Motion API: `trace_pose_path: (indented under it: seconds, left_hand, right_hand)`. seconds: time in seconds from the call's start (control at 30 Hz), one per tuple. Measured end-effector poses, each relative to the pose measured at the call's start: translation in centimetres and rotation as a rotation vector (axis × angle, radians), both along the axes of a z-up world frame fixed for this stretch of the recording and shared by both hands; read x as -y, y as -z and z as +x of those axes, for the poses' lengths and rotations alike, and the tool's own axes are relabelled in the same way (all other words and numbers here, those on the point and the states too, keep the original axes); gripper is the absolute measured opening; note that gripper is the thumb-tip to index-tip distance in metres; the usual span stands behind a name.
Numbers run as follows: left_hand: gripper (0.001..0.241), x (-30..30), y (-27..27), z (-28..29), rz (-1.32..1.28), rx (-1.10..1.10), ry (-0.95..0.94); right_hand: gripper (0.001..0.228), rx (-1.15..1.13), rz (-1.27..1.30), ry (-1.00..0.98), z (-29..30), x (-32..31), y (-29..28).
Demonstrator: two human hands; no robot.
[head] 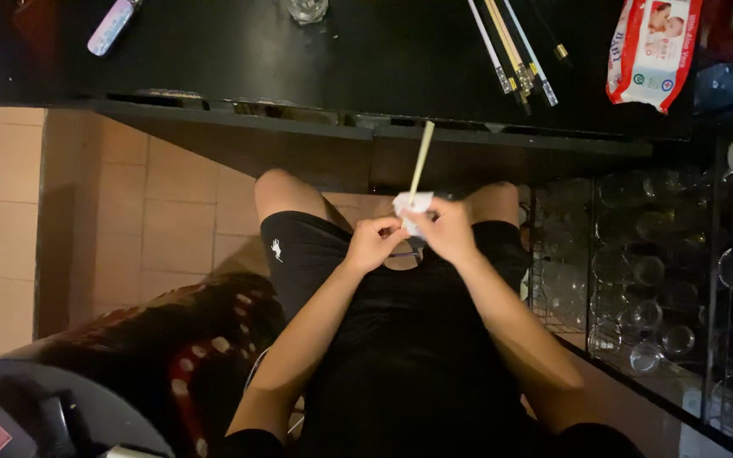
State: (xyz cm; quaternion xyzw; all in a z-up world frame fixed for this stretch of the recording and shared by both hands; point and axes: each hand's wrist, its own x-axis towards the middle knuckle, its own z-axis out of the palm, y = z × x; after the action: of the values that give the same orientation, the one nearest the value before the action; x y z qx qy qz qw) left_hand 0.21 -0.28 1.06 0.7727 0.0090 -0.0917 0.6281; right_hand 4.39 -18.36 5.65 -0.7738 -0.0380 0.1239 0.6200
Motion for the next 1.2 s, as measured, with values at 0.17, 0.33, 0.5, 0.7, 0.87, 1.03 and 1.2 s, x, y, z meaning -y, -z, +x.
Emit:
trace_pose_path:
  seconds: [0.17, 0.33, 0.5, 0.7, 0.87, 1.03, 1.2]
  left_hand:
    - [0.02, 0.4, -1.3, 0.1, 0.014, -0.089, 0.183]
    - [0.022, 0.2, -2.5, 0.2, -0.067, -0.048, 0.265]
    - [0.023, -0.1, -2.3, -0.1, -0.081, 0.002, 0.318]
    - [0.023, 0.0, -1.3, -0.2, -0.097, 0.041, 0.264]
    - [0.023, -0.1, -1.8, 0.0, 0.009, -0.011, 0.266]
    - [0.024, 0.4, -3.1, 0.1, -0.059, 0.011, 0.351]
    - [0.025, 0.4, -2.5, 0.0, -0.085, 0.003, 0.389]
  right_hand:
    - [0.02, -0.046, 0.099, 0.231, 4.3, 1.5, -7.0]
    - [0.012, 0.211, 0.199, 0.27, 6.0, 3.9, -6.0]
    - [0.019, 0.247, 0.317, 0.283, 4.7, 3.2, -3.3]
    - [0.017, -0.072, 0.265, 0.087, -0.9, 0.7, 3.5]
    - [0.02, -0.262, 0.34, 0.021, -1.5, 1.1, 4.5]
    - [0.019, -0.071, 0.203, 0.172, 2.5, 3.6, -0.2]
    - [0.015, 0.157, 0.528, 0.404, 6.1, 8.9, -1.1]
